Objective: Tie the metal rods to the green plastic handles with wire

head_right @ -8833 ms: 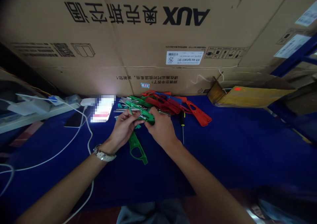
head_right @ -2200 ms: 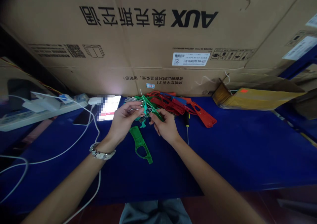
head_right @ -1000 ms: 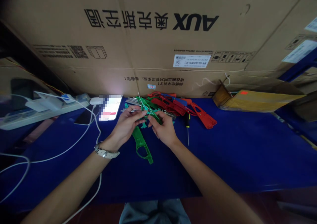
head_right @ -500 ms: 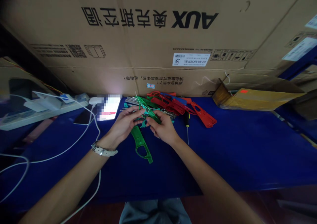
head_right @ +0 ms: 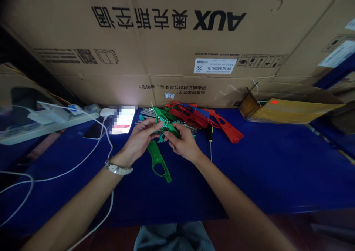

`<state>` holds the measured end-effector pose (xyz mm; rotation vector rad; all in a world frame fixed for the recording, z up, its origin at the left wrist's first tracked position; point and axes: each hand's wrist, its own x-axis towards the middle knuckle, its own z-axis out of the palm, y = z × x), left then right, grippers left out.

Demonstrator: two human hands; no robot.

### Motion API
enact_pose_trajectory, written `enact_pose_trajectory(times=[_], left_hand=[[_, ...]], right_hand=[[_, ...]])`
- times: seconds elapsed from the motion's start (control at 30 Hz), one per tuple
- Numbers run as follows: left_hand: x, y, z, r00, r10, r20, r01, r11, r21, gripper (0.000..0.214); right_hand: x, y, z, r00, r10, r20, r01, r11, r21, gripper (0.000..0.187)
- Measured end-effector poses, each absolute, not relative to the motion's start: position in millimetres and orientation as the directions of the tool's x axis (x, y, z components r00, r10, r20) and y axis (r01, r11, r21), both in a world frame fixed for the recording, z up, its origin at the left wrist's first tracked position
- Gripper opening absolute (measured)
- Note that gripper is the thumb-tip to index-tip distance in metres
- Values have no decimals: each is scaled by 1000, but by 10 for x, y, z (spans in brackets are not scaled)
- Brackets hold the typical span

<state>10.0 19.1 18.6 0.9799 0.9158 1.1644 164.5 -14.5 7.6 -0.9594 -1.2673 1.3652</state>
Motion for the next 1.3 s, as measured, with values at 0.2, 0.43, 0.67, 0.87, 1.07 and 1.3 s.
enact_pose_trajectory(times=[0.2,0.43,0.67,0.87,1.07,1.3], left_hand=[[137,163,164,153,985,-74,-338,123,933,29],[67,206,162,253,966,-50,-285,124,951,23],[28,242,147,302,952,-40,-237,116,965,22],[75,229,145,231,972,-52,-270,115,956,25],[26,262,129,346,936,-71,-238,161,958,24],[-43,300,61,441,896,-42,-77,85,993,21]], right_hand=[[1656,-143,70,-198,978,64,-140,36,-990,32],[1684,-142,90,-205,978,44,-129,18,-992,31],[1708,-150,122,-220,975,30,-114,5,-994,37],[1724,-142,47,-70,968,240,122,247,-961,42],[1794,-108,30,-61,859,509,435,482,-761,27],[1858,-104,89,-188,855,484,429,514,-742,30]])
